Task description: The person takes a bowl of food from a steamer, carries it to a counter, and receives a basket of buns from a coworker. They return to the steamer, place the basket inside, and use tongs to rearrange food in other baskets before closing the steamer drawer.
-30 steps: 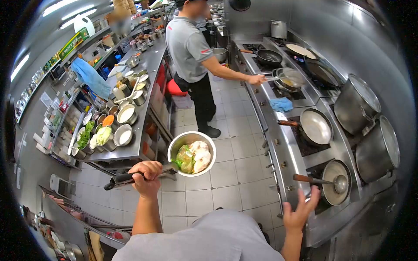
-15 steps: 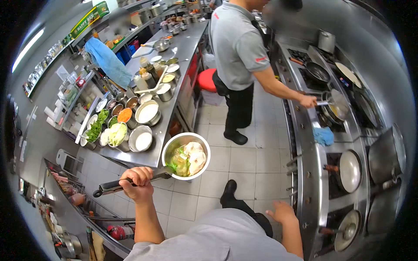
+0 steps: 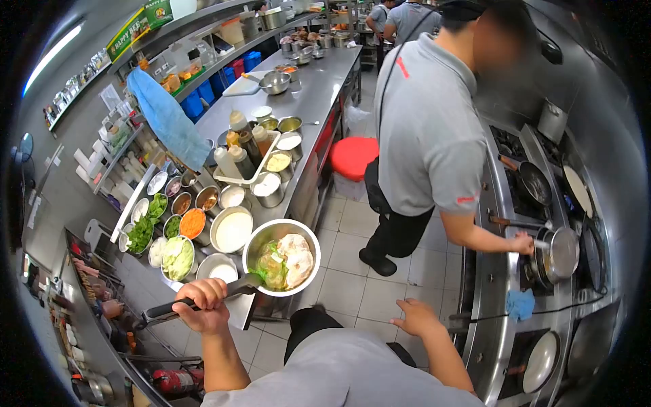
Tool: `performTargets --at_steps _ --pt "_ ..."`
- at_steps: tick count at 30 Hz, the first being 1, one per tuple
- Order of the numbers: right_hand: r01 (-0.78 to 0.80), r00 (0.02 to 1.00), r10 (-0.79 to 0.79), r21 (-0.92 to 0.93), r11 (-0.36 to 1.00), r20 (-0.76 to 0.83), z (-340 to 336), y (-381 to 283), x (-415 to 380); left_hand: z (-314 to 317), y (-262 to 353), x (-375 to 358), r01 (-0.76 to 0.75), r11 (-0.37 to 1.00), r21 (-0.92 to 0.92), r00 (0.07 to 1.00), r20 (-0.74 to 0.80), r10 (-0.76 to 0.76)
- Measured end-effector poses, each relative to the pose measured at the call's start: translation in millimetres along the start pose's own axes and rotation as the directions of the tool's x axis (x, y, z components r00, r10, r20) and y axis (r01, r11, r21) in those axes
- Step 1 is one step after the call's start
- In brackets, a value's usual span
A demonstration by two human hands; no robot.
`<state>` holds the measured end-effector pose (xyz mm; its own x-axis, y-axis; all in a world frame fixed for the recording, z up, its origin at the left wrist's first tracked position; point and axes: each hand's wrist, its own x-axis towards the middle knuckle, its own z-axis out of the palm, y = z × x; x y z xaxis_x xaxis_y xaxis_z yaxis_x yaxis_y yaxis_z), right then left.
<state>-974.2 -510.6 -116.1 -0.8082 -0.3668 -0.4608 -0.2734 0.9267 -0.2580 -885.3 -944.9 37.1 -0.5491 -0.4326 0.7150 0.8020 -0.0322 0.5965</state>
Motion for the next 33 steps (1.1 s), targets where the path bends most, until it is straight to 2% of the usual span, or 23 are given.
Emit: performTargets --at_steps 1,2,5,7,9,11,12,13,15,17,18,27,31,32,33 --pt "0.053 0.996 -0.051 0.029 0.998 -0.066 6.7 1.4 14.7 -8.2 -16.5 5.9 0.001 1.0 -0.008 1.0 -0.005 -0.001" --pt "0.05 0.997 -0.048 0.03 0.998 -0.064 5.3 3.9 31.4 -11.8 -34.4 19.0 0.005 1.0 -0.028 1.0 -0.005 -0.005" --pt "-0.017 0.998 0.022 0.098 0.995 -0.054 8.0 22.2 84.9 -22.2 -89.9 61.9 0.022 0.997 -0.079 1.0 0.021 -0.02" --pt "-0.093 0.992 0.108 0.192 0.977 -0.07 34.7 50.6 126.5 -26.5 -125.6 93.9 0.032 0.996 -0.085 0.999 -0.003 -0.032" --pt "-0.195 0.973 0.215 0.195 0.961 -0.087 90.8 94.4 157.2 -32.8 -159.1 131.4 0.032 0.993 -0.116 0.999 0.027 -0.029" --pt "-0.344 0.939 0.337 0.209 0.915 0.069 85.8 90.6 156.0 -38.8 -190.0 169.9 0.057 0.984 -0.17 0.997 0.067 -0.046" --pt "-0.403 0.915 0.385 0.262 0.877 0.117 105.0 104.9 157.2 -40.3 -205.7 189.4 0.057 0.984 -0.168 0.996 0.075 -0.045" --pt "-0.46 0.888 0.428 0.311 0.831 0.169 133.9 127.2 154.6 -41.4 -220.9 207.9 0.076 0.973 -0.22 0.996 0.059 -0.064" --pt "-0.55 0.835 0.518 0.283 0.786 0.184 221.8 184.1 147.3 -38.1 -254.2 241.9 0.066 0.977 -0.204 0.996 0.079 -0.051" --pt "-0.748 0.663 0.648 0.297 0.594 0.375 182.7 135.3 125.6 -31.8 -290.6 270.6 0.05 0.983 -0.177 0.997 0.07 -0.038" --pt "-0.766 0.643 0.66 0.304 0.567 0.388 180.3 129.0 129.5 -27.5 -307.7 283.8 0.054 0.983 -0.176 0.996 0.075 -0.041" --pt "-0.668 0.739 0.62 0.406 0.624 0.262 234.3 155.8 224.7 20.8 -443.4 365.4 0.087 0.98 -0.177 0.995 0.068 -0.076" --pt "-0.575 0.811 0.561 0.394 0.716 0.165 289.4 194.5 291.5 48.9 -505.2 394.9 0.097 0.979 -0.182 0.994 0.067 -0.086" --pt "-0.562 0.819 0.556 0.4 0.724 0.144 280.6 190.2 308.6 56.5 -518.9 400.8 0.122 0.979 -0.162 0.992 0.041 -0.117" --pt "-0.569 0.791 0.598 0.51 0.645 0.126 267.2 194.0 318.6 63.0 -534.4 407.7 0.146 0.979 -0.143 0.989 0.014 -0.146"
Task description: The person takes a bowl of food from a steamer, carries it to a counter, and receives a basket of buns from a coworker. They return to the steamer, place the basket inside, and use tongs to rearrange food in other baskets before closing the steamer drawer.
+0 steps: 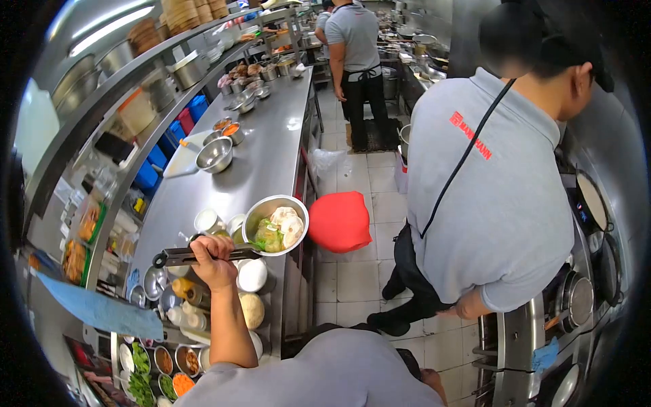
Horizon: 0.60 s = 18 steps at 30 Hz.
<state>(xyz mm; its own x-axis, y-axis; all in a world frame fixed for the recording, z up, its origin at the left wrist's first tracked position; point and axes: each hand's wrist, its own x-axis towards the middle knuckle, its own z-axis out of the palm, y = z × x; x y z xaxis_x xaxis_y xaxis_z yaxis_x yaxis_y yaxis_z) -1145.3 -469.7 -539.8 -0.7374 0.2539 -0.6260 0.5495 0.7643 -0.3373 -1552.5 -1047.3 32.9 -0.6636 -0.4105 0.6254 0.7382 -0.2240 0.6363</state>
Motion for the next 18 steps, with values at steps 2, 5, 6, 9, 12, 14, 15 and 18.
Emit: performTargets --at_steps 2,5,6,9,12,14,15,18 --pt "-0.044 0.994 0.068 0.268 0.962 -0.083 -53.2 -64.1 -11.6 6.7 -34.2 15.1 -0.013 1.0 0.011 1.0 -0.015 0.013" --pt "0.178 0.984 -0.179 -0.059 0.982 -0.018 -44.6 -45.5 22.2 12.4 -75.5 39.9 0.025 0.999 0.029 0.998 -0.06 -0.023" --pt "0.23 0.973 -0.23 -0.119 0.966 0.019 -25.7 -16.3 41.7 12.1 -88.5 48.5 0.056 0.998 0.017 0.996 -0.069 -0.054" --pt "0.121 0.969 -0.058 0.253 0.96 -0.241 -46.9 -58.0 11.1 7.5 -137.2 78.9 0.089 0.996 0.017 0.987 -0.138 -0.086" --pt "-0.011 0.942 0.148 0.413 0.911 -0.303 -123.8 -142.1 14.3 -4.1 -191.5 112.4 0.112 0.993 0.034 0.973 -0.205 -0.103" --pt "-0.049 0.97 0.11 0.268 0.962 -0.217 -179.5 -193.3 79.3 -16.3 -233.4 137.4 0.11 0.993 0.029 0.971 -0.218 -0.101" --pt "-0.05 0.981 0.084 0.186 0.981 -0.177 -209.0 -220.7 117.9 -19.6 -253.4 149.0 0.107 0.993 0.04 0.96 -0.265 -0.093" --pt "0.009 1.0 -0.011 -0.081 0.997 -0.029 -308.6 -330.5 232.2 -32.0 -304.2 187.9 0.131 0.988 0.079 0.951 -0.291 -0.102"
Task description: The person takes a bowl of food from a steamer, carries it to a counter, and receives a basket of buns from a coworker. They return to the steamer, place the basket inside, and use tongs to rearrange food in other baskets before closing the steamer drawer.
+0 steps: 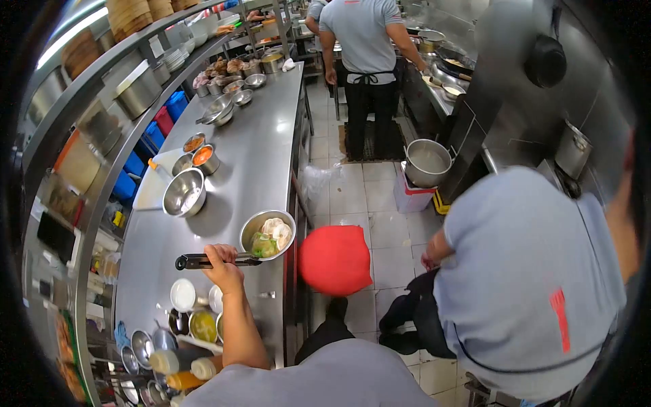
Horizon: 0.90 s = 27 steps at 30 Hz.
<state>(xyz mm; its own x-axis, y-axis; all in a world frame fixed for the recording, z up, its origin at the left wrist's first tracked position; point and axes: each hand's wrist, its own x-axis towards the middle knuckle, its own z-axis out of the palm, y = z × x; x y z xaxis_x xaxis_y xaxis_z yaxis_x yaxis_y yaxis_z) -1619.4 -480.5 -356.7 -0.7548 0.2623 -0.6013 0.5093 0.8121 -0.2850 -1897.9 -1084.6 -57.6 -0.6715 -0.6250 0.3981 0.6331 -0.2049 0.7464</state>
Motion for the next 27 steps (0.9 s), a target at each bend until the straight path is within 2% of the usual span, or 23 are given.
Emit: performTargets --at_steps 4,5,7,8,9,10,11,13,17,18,20,21,22,25,27 --pt "0.14 0.975 -0.072 -0.329 0.934 0.21 -109.0 -114.6 167.0 15.1 -74.6 82.7 0.044 0.998 0.034 0.997 -0.057 -0.042" --pt "0.166 0.965 -0.071 -0.38 0.91 0.252 -127.0 -138.8 199.1 22.5 -101.0 106.6 0.055 0.998 0.026 0.997 -0.05 -0.053" --pt "0.201 0.947 -0.055 -0.452 0.869 0.316 -156.4 -178.2 238.7 41.0 -161.4 163.6 0.065 0.995 -0.071 0.979 -0.187 -0.077" --pt "0.214 0.938 -0.043 -0.476 0.853 0.345 -163.8 -190.4 256.8 43.0 -199.3 195.3 0.053 0.999 0.006 0.985 -0.164 -0.051" --pt "0.204 0.933 -0.019 -0.484 0.851 0.36 -162.8 -185.0 268.8 54.4 -232.0 224.3 0.039 0.996 0.084 0.99 -0.136 -0.028" --pt "0.206 0.925 -0.003 -0.495 0.844 0.379 -164.4 -185.9 280.4 74.8 -247.6 245.7 -0.088 0.976 0.199 0.991 -0.077 0.105" --pt "0.194 0.919 0.023 -0.503 0.842 0.394 -164.0 -180.2 283.6 90.0 -263.1 267.0 -0.069 0.989 0.131 0.996 -0.038 0.075" --pt "0.16 0.906 0.076 -0.502 0.85 0.417 -162.2 -161.6 289.4 110.9 -276.6 295.4 -0.158 0.951 0.265 0.987 0.076 0.143" --pt "0.102 0.875 0.16 -0.497 0.862 0.457 -160.0 -112.0 292.1 124.4 -286.4 286.6 -0.26 0.89 0.374 0.962 0.177 0.207" --pt "0.085 0.868 0.178 -0.491 0.867 0.464 -156.9 -98.1 290.3 123.4 -288.5 276.7 -0.259 0.891 0.372 0.962 0.18 0.205" --pt "0.058 0.849 0.203 -0.47 0.881 0.487 -148.5 -69.4 289.8 117.8 -292.8 254.1 -0.124 0.954 0.272 0.987 0.137 0.089" --pt "0.046 0.841 0.213 -0.458 0.888 0.497 -142.5 -54.9 288.3 118.7 -291.9 244.8 -0.187 0.949 0.255 0.98 0.116 0.162" --pt "0.018 0.835 0.217 -0.42 0.908 0.505 -138.9 -50.6 288.8 110.6 -290.7 239.0 -0.185 0.949 0.257 0.981 0.109 0.162" --pt "0.046 0.816 0.25 -0.489 0.871 0.522 -139.4 -38.9 254.5 99.9 -269.7 222.1 -0.018 0.961 0.277 0.998 0.056 0.003" --pt "0.046 0.81 0.259 -0.498 0.866 0.526 -135.3 -38.0 235.8 92.1 -258.8 221.1 -0.048 0.957 0.285 0.999 0.035 0.04"
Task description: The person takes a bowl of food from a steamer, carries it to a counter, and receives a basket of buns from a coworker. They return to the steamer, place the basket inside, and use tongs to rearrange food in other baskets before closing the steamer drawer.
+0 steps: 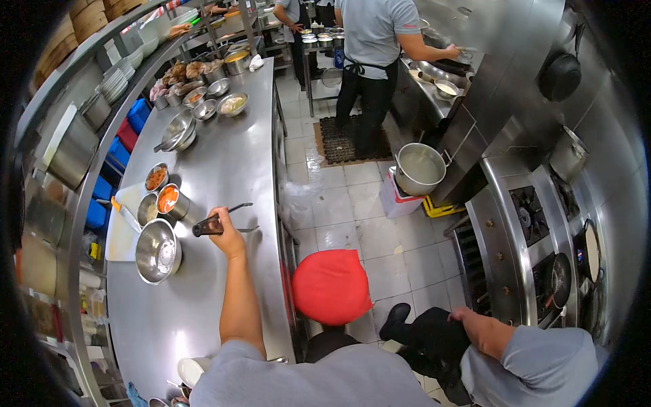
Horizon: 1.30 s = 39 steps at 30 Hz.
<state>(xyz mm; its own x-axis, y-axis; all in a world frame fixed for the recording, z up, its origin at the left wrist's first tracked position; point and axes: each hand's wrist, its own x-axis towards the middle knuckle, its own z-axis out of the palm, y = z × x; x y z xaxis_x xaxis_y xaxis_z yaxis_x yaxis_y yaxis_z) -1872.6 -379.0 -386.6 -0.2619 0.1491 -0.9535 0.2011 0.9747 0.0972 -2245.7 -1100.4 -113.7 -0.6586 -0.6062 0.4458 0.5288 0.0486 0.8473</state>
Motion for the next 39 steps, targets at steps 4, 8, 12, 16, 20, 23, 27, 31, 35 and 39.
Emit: performTargets --at_steps 4,8,12,16,20,23,27,31,35,39 --pt "-0.006 1.0 0.006 -0.012 1.0 -0.002 22.2 -3.7 -17.0 -18.6 20.5 -4.1 -0.027 0.998 0.052 0.998 -0.062 0.03" --pt "-0.009 1.0 0.009 -0.017 1.0 -0.015 43.0 -9.2 -29.1 -28.8 36.7 -15.6 0.001 1.0 0.031 1.0 0.017 -0.002" --pt "0.068 0.992 -0.073 -0.047 0.997 -0.102 76.2 -0.5 -26.2 -42.7 31.8 -43.0 0.101 0.995 0.002 0.962 0.254 -0.099" --pt "0.101 0.96 -0.127 -0.115 0.988 -0.25 102.7 -4.3 -33.9 -24.9 54.2 -79.8 0.1 0.995 0.012 0.881 0.463 -0.094" --pt "0.033 0.965 -0.063 -0.123 0.992 -0.253 99.7 -22.2 -54.6 -7.0 51.2 -104.3 0.069 0.996 0.058 0.776 0.625 -0.09" --pt "0.097 0.954 -0.122 -0.104 0.99 -0.274 117.8 -30.2 -66.0 13.7 67.4 -135.0 0.118 0.993 0.012 0.765 0.637 -0.099" --pt "-0.288 0.932 0.332 0.851 0.44 0.143 423.0 -131.8 -204.0 19.0 90.4 -197.2 0.228 0.973 0.043 0.405 0.904 -0.135" --pt "-0.025 0.973 0.133 0.489 0.872 -0.188 684.1 -230.9 -235.2 16.4 153.6 -290.3 0.143 0.98 0.138 -0.298 0.95 -0.09" --pt "-0.293 0.923 0.318 0.931 0.216 0.216 783.0 -250.0 -213.5 -26.1 224.6 -415.4 -0.179 0.928 0.327 -0.666 0.654 -0.359" --pt "-0.338 0.816 0.456 0.933 -0.122 0.355 913.6 -284.1 -199.5 -94.0 223.6 -553.3 -0.268 0.958 0.1 -0.79 0.546 -0.278"
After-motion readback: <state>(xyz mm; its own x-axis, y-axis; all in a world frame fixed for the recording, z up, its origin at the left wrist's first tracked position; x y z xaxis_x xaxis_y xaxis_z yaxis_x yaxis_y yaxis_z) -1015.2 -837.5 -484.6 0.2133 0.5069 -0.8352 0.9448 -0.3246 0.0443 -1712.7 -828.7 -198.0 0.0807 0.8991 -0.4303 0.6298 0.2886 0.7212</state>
